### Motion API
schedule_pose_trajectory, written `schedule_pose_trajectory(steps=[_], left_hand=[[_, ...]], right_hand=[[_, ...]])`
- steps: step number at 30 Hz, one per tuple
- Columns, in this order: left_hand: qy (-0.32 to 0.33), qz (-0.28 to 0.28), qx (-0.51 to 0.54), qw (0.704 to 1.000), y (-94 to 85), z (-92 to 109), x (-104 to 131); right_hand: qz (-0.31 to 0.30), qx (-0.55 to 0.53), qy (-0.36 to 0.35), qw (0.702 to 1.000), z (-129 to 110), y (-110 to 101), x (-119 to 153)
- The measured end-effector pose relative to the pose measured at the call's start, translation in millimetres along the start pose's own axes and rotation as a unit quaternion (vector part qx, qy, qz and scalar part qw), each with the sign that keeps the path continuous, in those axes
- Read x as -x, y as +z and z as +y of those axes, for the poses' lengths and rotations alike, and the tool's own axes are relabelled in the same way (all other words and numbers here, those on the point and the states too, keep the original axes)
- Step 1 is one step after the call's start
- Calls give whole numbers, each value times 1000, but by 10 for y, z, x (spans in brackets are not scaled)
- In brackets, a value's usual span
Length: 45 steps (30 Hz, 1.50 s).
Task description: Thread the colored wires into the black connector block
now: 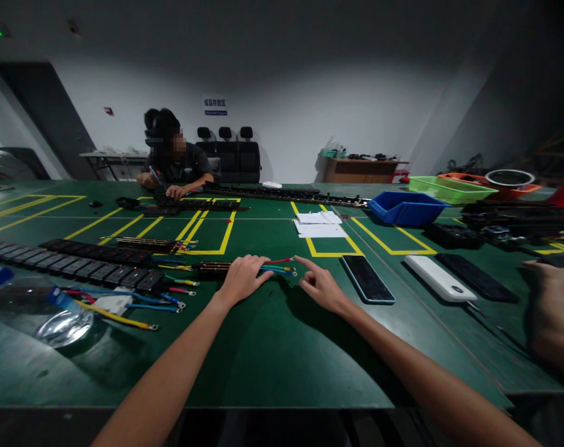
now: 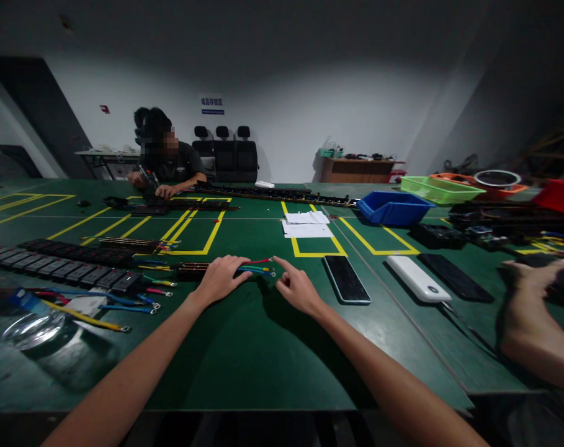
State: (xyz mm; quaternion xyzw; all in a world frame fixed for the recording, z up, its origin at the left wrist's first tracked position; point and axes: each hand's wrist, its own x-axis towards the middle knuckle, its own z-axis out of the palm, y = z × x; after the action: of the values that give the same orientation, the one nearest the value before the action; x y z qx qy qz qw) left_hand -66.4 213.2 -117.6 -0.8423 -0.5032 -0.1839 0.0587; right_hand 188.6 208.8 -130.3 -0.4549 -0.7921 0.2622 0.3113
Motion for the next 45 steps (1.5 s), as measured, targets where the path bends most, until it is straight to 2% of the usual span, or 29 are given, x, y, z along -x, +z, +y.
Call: schedule_pose_trajectory(steps=[3,5,9,13,17,22,28,32,35,38,42,45], left_hand=[[0,-3,2,1000,-14,10,6],[0,-3,0,1000,-20,16,10],[-1,-4,-3,1000,-22,18,12],[-3,-4,-5,1000,-16,15,11],[-1,0,-4,1000,-7,8,12],[1,5,-7,1000,19,-5,9],[0,5,-2,1000,8,2,10],[-3,3,-3,1000,-1,7,15],[-4,2,-3,1000,4,8,13],[-3,1,-3,1000,6,5,6],[-6,-4,4,1000,-10,6,1],[-6,-5,6,1000,-15,6,3]], right_hand=[[-11,-66,-43,997,-52,11,30],[-24,-63,-51,996,-78,19,44],[-15,41,-6,999,-45,15,28],[-37,191,46,980,4,-3,-12],[-49,231,56,970,-15,-4,-22],[-45,165,50,984,-9,9,-24],[6,-15,-19,1000,-37,6,-3],[-24,-57,-69,996,-100,17,41],[-20,-23,-53,998,-83,30,44],[-12,48,-7,999,-26,25,17],[-37,183,51,981,-7,9,-10],[-20,209,68,975,-29,8,-11]])
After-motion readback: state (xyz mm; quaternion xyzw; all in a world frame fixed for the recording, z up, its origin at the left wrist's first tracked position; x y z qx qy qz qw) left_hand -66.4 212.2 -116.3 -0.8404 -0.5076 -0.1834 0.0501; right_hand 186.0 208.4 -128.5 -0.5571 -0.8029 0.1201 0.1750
